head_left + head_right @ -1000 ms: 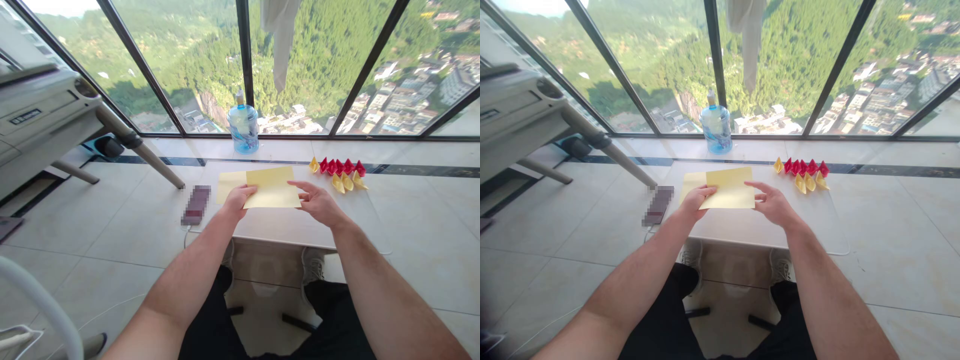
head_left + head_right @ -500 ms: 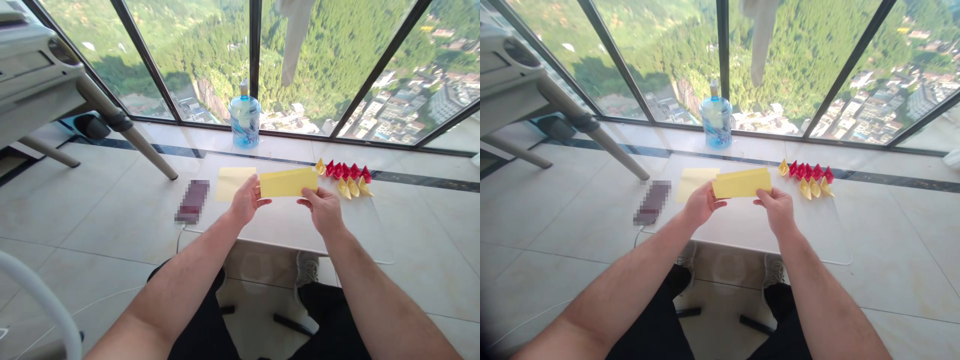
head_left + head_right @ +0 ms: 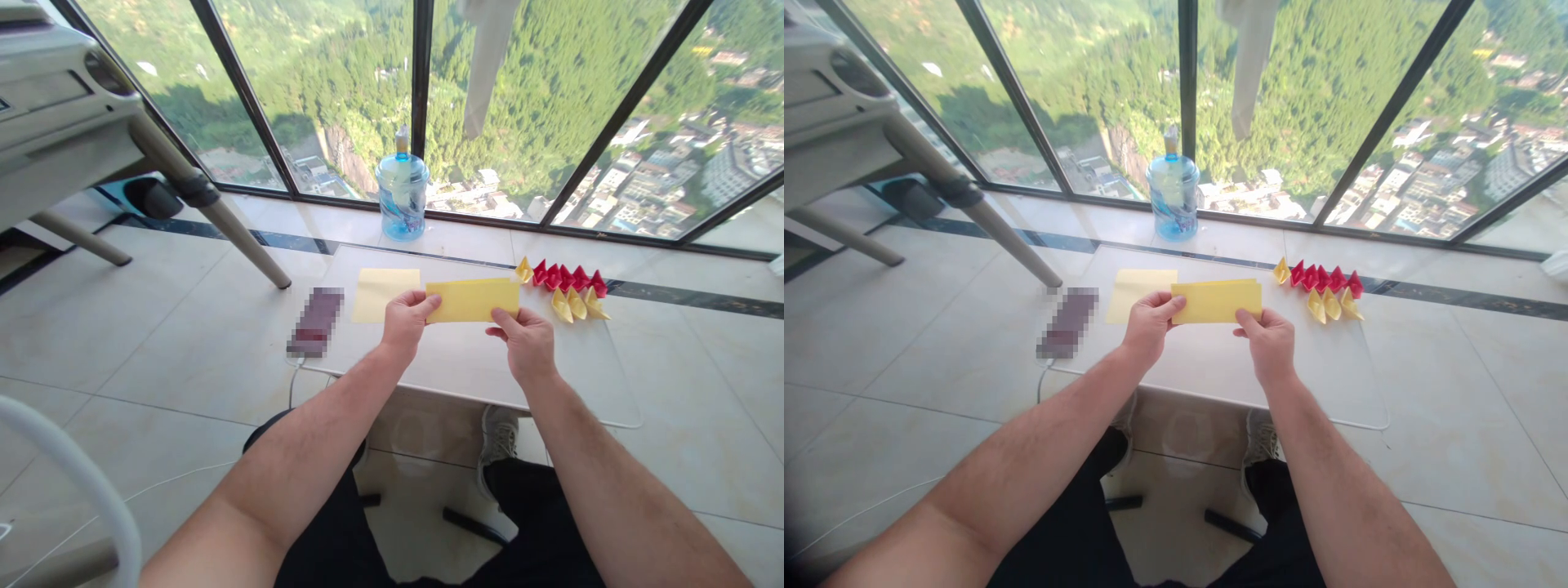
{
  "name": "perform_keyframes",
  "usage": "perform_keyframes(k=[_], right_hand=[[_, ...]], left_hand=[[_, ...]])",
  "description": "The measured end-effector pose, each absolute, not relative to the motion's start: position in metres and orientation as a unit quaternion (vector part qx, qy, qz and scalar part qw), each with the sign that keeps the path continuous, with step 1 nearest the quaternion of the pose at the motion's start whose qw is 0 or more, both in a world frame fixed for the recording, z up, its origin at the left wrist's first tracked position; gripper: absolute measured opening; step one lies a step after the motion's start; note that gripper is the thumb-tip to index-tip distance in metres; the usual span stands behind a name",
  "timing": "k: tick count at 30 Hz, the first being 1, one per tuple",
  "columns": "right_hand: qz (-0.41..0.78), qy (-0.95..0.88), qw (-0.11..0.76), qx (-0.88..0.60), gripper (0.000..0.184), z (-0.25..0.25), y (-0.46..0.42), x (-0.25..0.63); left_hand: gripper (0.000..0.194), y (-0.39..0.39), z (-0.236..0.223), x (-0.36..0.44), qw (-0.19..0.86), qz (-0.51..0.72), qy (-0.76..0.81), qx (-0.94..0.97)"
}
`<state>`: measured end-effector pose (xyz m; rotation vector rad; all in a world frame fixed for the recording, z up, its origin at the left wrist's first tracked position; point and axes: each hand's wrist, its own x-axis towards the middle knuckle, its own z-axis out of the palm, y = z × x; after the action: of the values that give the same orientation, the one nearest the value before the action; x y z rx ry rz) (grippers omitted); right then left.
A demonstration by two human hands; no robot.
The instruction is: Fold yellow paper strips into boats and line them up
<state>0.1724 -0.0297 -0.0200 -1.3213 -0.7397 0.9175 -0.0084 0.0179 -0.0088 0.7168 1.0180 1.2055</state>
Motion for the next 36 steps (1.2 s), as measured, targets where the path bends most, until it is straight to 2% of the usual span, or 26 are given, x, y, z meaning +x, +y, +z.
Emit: perform_keyframes(k=[29, 36], right_hand=[[0.402, -0.335, 0.635, -0.568, 0.024, -0.021, -0.029, 0.17], [0.374, -0.384, 0.62, -0.574, 0.028, -0.016, -0.025, 0.178]], left_hand=[[0.029, 0.018, -0.01, -0.007, 0.616, 0.532, 0.47, 0.342], [0.023, 0.031, -0.008, -0.016, 0.544, 0.526, 0.513, 0.405]])
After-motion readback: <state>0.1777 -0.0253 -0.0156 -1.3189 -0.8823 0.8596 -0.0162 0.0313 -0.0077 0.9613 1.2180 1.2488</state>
